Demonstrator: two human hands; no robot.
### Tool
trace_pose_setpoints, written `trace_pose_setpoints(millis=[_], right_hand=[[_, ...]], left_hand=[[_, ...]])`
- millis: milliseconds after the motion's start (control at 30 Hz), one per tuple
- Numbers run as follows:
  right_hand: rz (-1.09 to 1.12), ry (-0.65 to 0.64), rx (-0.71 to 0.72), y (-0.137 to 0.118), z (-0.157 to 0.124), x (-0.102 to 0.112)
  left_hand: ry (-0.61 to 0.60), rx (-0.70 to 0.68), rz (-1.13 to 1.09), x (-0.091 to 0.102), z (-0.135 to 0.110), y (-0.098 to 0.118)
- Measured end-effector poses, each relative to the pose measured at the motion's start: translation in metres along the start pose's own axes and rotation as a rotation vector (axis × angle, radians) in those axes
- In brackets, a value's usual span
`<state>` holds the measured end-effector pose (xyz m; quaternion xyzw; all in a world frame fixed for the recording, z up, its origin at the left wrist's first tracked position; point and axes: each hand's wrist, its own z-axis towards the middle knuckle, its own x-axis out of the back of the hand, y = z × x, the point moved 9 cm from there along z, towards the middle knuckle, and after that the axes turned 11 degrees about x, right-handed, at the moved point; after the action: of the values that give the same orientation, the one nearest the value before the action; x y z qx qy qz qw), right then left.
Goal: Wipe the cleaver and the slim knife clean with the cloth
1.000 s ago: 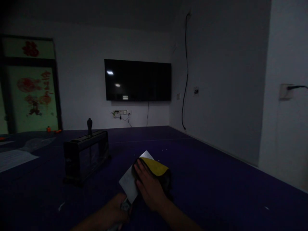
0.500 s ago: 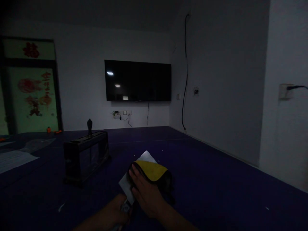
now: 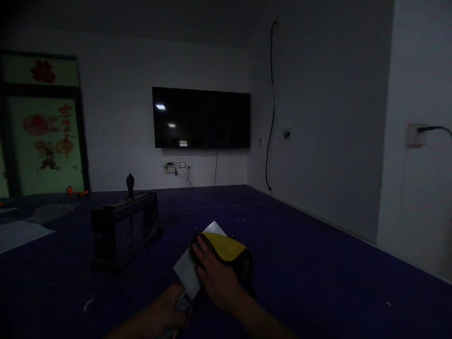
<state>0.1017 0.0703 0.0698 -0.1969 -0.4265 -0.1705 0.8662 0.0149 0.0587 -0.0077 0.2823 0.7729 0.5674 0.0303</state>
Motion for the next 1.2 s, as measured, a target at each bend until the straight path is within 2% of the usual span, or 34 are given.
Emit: trace_pose_setpoints(millis=[133,400,700,800,967,1200], right_hand=[[-0.026,0.079,-0.033,0.010,-0.001,0.005],[-0.055,0.102,-0.009,0.007,-0.002,0.005],[-0.025,-0.022,0.034,-0.006,-0.001,-0.001],[-0.022,-0.035,0.041,-0.008,-0.001,-0.001],[-0.041,-0.045,0.039,-0.008,-0.001,-0.001],[-0.070,-0.064,0.021,-0.008,-0.001,-0.001]], left_hand=[[-0.067,0.003,0.043,-0.004,0.000,0.003],[-0.036,-0.018,0.016,0.000,0.002,0.002],[-0.013,-0.056,-0.028,0.000,0.004,-0.002],[0.018,-0.046,-0.041,0.002,0.004,-0.004],[-0.022,-0.043,-0.009,-0.002,0.000,0.000],[-0.017,-0.040,0.014,-0.001,-0.002,0.004]])
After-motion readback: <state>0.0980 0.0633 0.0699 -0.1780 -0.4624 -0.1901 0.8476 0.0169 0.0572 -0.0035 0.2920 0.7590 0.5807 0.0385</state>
